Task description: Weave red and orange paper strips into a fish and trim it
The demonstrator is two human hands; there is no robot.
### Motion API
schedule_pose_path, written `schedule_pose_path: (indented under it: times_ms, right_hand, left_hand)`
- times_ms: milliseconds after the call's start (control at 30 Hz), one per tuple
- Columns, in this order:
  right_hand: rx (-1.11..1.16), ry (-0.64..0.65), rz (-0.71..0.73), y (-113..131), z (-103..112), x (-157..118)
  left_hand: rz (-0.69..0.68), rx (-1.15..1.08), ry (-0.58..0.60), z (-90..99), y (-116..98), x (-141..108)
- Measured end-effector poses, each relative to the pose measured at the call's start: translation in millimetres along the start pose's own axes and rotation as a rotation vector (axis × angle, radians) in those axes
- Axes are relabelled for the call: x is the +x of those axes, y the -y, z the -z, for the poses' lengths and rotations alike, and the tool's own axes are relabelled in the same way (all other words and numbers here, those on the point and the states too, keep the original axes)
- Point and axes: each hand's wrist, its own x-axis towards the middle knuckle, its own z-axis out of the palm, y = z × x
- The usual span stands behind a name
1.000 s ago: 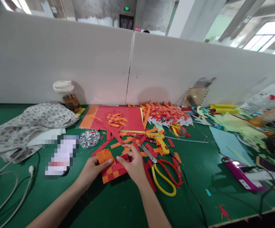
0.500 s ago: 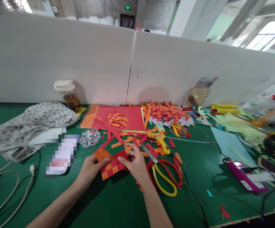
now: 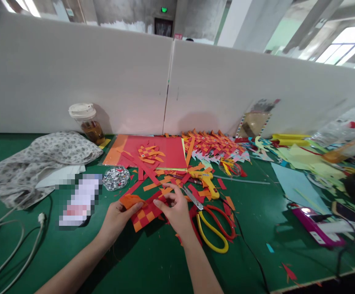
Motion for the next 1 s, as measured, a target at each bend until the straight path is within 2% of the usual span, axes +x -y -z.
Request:
schedule_pose_path:
  times_ms: [333, 433, 567, 1000]
  right_hand:
    - [0.093, 0.142, -0.097, 0.6, -0.3, 1.2]
    - [0.077, 0.106, -0.056, -1.7, -0.4, 1.9]
    - [0.056, 0.077, -0.016, -2.6, 0.5, 2.7]
    - [0.033, -0.021, -0.024, -1.4, 2.9, 3.3]
  left_hand:
    - [0.016, -0.159, -0.099, 2.5, 7.2, 3.9]
    - [0.019, -0.175, -0.097, 1.0, 4.9, 2.8]
    - [0.040, -0.169, -0.036, -0.2, 1.8, 1.0]
    - [0.036, -0.061, -0.011, 1.6, 8.6, 3.4]
